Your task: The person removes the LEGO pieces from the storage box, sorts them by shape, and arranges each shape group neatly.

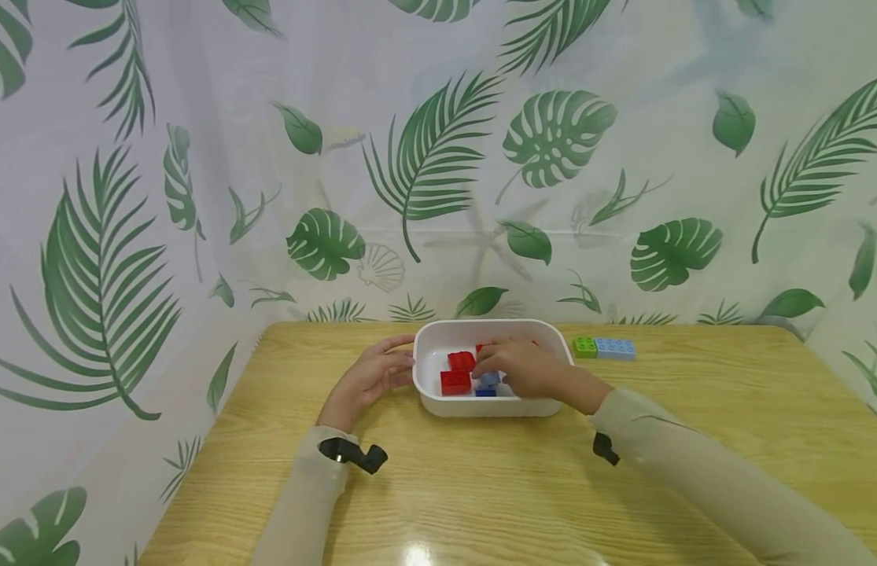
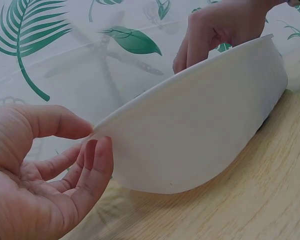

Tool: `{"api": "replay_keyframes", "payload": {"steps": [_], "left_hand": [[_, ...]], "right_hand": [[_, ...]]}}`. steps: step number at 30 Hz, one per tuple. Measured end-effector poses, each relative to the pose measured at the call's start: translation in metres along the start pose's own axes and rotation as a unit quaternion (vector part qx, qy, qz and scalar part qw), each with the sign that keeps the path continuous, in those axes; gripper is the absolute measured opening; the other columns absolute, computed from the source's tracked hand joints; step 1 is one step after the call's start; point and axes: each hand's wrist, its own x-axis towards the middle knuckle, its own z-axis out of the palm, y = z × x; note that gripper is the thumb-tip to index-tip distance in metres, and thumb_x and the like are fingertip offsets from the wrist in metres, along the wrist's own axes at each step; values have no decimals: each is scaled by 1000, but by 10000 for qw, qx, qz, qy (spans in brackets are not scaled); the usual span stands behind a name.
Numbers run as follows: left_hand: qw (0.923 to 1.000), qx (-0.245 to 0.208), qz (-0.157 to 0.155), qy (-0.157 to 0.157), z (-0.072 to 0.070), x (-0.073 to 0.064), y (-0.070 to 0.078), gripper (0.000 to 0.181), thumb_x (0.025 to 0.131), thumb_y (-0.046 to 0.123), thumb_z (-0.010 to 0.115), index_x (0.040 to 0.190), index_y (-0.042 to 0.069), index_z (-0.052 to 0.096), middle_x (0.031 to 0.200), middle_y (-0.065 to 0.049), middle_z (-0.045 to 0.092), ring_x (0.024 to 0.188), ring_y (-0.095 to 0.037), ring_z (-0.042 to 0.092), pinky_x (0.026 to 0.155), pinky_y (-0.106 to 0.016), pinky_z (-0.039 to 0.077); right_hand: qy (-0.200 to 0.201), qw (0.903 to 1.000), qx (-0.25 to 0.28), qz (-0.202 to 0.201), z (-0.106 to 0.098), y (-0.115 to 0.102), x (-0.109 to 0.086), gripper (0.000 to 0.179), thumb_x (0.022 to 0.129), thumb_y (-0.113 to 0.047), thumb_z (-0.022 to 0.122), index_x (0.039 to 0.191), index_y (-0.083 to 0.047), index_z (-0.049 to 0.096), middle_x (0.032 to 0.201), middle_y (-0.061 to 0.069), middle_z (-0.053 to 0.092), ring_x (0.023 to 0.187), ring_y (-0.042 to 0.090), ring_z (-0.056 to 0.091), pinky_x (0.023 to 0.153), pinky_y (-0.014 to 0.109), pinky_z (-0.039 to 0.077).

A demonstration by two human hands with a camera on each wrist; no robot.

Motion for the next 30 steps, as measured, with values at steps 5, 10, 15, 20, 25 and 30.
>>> {"api": "replay_keyframes", "payload": {"steps": [5, 10, 15, 20, 25, 30], "left_hand": [[10000, 1, 8, 10, 2, 0, 0, 54, 98, -5, 56, 150, 2, 44, 114, -7, 65, 91, -12, 68, 80, -26, 60], [10000, 58, 18, 17, 1, 0, 0, 54, 97, -5, 56, 150, 2, 44, 115, -8, 65, 93, -14, 68, 80, -26, 60], [9999, 108, 28, 45, 1, 0, -1, 54, 97, -5, 57, 149, 3, 46, 118, -9, 65, 95, -15, 68, 81, -27, 60], [9998, 184, 59, 73, 1, -1, -2, 54, 97, -4, 58, 149, 3, 46, 118, -8, 65, 95, -14, 67, 82, -28, 60], [9998, 185, 112, 35, 1, -3, -2, 54, 97, -4, 57, 149, 1, 44, 117, -8, 65, 93, -13, 67, 80, -27, 60], [9998, 118, 129, -11, 2, -3, -2, 55, 97, -6, 56, 150, 0, 43, 116, -9, 64, 92, -13, 68, 79, -26, 60]], "right_hand": [[198, 9997, -142, -57, 6, 4, -1, 36, 84, -2, 79, 116, -19, 78, 118, 3, 74, 118, 25, 65, 103, 43, 54], [458, 9979, -426, -155, 10, 8, -4, 35, 82, -5, 82, 114, -17, 77, 115, 4, 75, 112, 26, 66, 101, 46, 54], [643, 9960, -602, -166, 10, 11, -7, 35, 80, -10, 86, 113, -15, 76, 115, 6, 74, 111, 28, 65, 102, 49, 52], [738, 9949, -687, -79, 8, 14, -9, 31, 81, -13, 84, 111, -14, 76, 116, 7, 72, 113, 29, 65, 104, 51, 51], [982, 9915, -846, -73, 5, 19, -14, 30, 81, -16, 84, 110, -13, 75, 115, 7, 72, 111, 28, 65, 101, 49, 53], [1381, 9885, -605, 120, 5, 29, -20, 37, 80, -21, 87, 113, -11, 73, 115, 8, 72, 110, 28, 63, 99, 49, 53]]}}
